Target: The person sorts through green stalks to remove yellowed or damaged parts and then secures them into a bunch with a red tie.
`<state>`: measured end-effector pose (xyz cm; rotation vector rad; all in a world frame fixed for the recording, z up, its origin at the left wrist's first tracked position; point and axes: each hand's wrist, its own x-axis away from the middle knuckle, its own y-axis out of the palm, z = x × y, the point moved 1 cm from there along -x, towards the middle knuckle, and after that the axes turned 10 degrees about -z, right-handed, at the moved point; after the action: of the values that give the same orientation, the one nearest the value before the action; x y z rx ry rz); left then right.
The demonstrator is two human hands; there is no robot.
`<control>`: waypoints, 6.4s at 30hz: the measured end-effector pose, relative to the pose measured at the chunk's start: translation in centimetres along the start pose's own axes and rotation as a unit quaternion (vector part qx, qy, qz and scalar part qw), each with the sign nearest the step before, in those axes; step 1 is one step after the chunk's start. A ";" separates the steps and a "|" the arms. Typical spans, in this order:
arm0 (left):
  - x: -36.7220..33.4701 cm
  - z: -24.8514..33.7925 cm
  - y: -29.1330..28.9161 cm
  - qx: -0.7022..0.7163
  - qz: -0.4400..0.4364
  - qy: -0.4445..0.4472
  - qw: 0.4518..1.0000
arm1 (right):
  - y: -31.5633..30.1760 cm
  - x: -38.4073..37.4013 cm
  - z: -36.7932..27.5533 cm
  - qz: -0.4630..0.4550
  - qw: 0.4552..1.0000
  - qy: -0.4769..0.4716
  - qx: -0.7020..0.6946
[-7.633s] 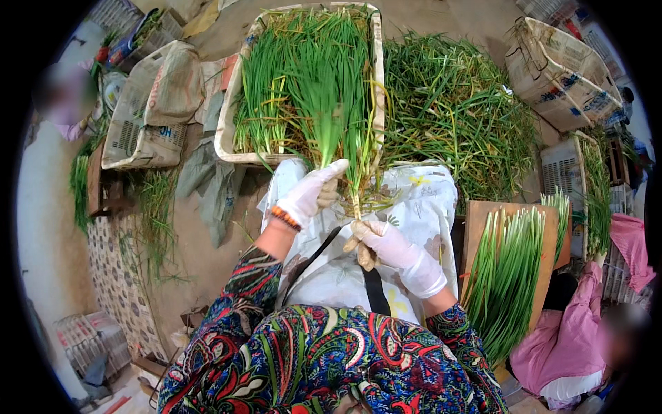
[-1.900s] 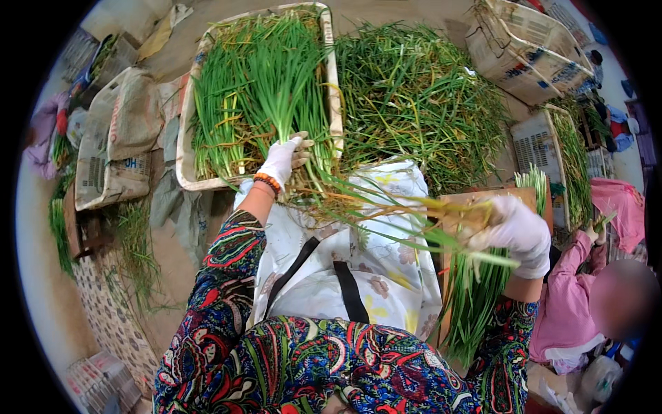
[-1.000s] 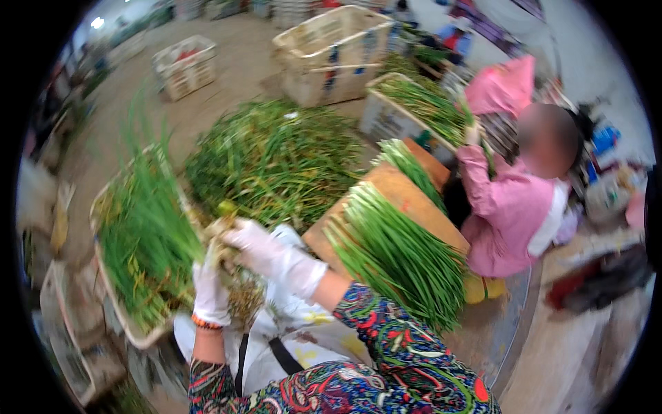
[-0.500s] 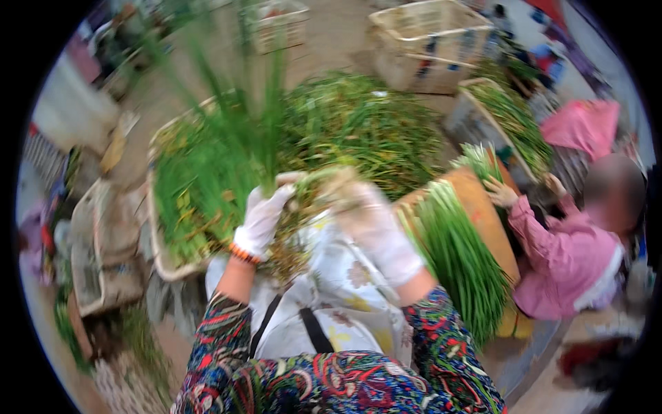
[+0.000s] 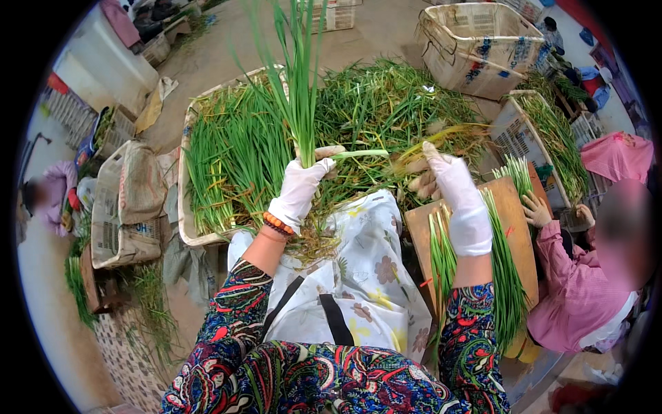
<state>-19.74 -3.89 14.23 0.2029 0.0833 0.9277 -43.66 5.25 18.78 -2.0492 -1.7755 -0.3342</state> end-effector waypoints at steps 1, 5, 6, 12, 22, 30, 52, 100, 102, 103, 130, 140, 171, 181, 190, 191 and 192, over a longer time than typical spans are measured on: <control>0.0 0.1 0.1 -0.002 -0.012 0.012 1.000 | 0.9 0.8 -0.2 -0.060 0.998 0.009 -0.015; -0.5 1.2 1.7 -0.046 -0.054 0.044 0.997 | 2.5 -0.9 1.6 -0.027 0.997 -0.027 -0.066; -1.0 1.3 1.9 -0.051 -0.067 0.044 0.995 | 1.3 -3.5 3.5 0.131 0.965 -0.140 0.180; 0.3 2.8 0.4 -0.099 -0.098 0.059 0.988 | 3.3 1.1 -2.0 -0.153 0.988 -0.016 -0.035; 3.7 -0.1 -0.6 0.137 0.028 -0.020 0.990 | 9.7 3.3 6.1 -0.032 0.990 -0.034 -0.134; 7.5 -4.1 1.8 0.171 -0.026 -0.142 0.975 | 16.2 2.4 11.4 0.017 0.987 -0.118 0.107; 11.5 0.5 -10.1 0.461 0.134 0.058 0.875 | 23.0 -4.8 15.3 -0.315 0.762 0.056 0.563; 16.3 -2.2 -3.5 0.299 0.066 -0.080 0.949 | 22.2 4.5 12.0 -0.391 0.911 0.086 -0.102; 16.3 0.4 -6.1 0.339 0.097 -0.007 0.936 | 21.8 3.3 14.0 -0.278 0.950 -0.045 0.133; 16.5 1.5 -8.1 0.380 0.112 0.048 0.917 | 21.6 3.0 14.7 -0.220 0.937 -0.108 0.247; 17.9 1.3 -8.7 0.602 0.019 0.096 0.792 | 25.3 -11.5 11.4 -0.175 0.805 -0.022 0.566; 18.2 -5.2 -8.5 0.410 0.153 -0.135 0.889 | 18.8 1.2 11.5 -0.277 0.947 0.145 -0.068; 11.6 -7.2 -11.4 0.357 0.259 -0.112 0.891 | 16.6 1.2 9.8 -0.276 0.848 -0.129 -0.433; 9.5 -5.0 -7.5 0.127 0.284 -0.117 0.943 | 15.4 0.4 10.1 -0.189 0.963 0.053 0.187; 13.1 -8.0 -7.9 0.132 0.207 -0.214 0.946 | 23.6 1.3 14.8 -0.256 0.956 -0.056 0.133; 13.1 -8.5 -7.5 0.144 0.210 -0.211 0.944 | 23.6 0.7 14.6 -0.250 0.955 -0.058 0.150; 13.2 -7.6 -6.6 0.137 0.216 -0.192 0.948 | 23.9 0.6 13.2 -0.238 0.969 -0.026 0.064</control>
<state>-7.92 3.88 5.61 0.6773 -0.2020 1.2950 -21.19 9.16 3.80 -1.5392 -2.2492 -0.2924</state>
